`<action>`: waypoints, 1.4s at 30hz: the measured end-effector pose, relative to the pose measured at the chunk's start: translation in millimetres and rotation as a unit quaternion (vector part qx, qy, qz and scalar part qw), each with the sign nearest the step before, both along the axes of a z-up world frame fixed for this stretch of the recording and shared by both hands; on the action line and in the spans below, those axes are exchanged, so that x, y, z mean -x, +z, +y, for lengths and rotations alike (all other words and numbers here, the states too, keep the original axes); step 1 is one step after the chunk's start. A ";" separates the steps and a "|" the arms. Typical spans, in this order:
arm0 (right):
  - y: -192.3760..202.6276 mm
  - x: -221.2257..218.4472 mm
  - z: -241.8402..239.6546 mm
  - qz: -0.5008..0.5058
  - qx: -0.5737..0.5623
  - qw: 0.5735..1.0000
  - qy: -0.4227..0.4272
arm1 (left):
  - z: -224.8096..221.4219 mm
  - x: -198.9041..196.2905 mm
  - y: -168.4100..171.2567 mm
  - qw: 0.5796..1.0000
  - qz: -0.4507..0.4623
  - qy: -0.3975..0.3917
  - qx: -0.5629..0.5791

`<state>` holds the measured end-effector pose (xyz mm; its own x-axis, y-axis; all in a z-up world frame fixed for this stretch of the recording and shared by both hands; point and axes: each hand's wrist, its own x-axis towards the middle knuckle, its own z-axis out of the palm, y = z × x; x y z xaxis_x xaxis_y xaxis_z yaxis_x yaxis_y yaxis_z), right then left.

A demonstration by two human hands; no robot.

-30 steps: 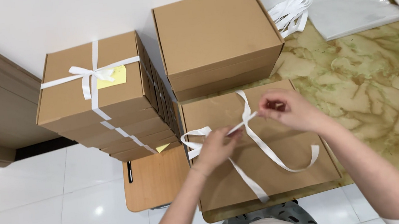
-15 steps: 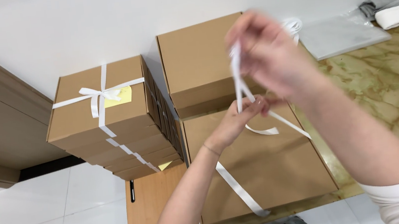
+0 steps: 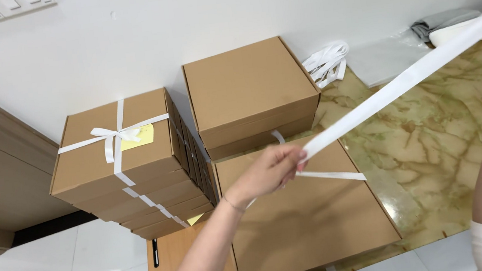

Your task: The person unties a white ribbon from a cardboard box and opens it to remove a black item wrapped in bubble wrap. They place the item on the table, fold the bubble wrap, and then close the empty box. The person then picks up another tied box and unties the ribbon.

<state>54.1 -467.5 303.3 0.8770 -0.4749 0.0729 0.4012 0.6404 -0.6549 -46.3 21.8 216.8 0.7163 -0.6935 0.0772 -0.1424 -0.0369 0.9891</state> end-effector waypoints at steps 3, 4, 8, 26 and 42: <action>-64.5 -5.1 -25.4 0.060 -0.013 0.995 -0.081 | -7.3 -5.6 70.4 0.995 -0.089 0.029 0.015; -82.2 -7.2 -34.1 0.080 -0.018 0.991 -0.108 | -10.3 -6.3 104.1 0.990 -0.133 0.042 0.009; -111.1 13.9 16.9 0.255 0.320 0.863 -0.296 | -38.1 -6.1 208.9 0.965 -0.221 0.096 -0.101; 40.5 85.7 146.3 -0.058 0.576 0.814 0.039 | -56.7 -71.6 256.5 0.908 -0.209 -0.105 -0.347; 34.2 63.7 241.8 -0.134 0.390 0.896 0.165 | -46.5 -136.9 288.7 0.951 -0.299 -0.069 -0.040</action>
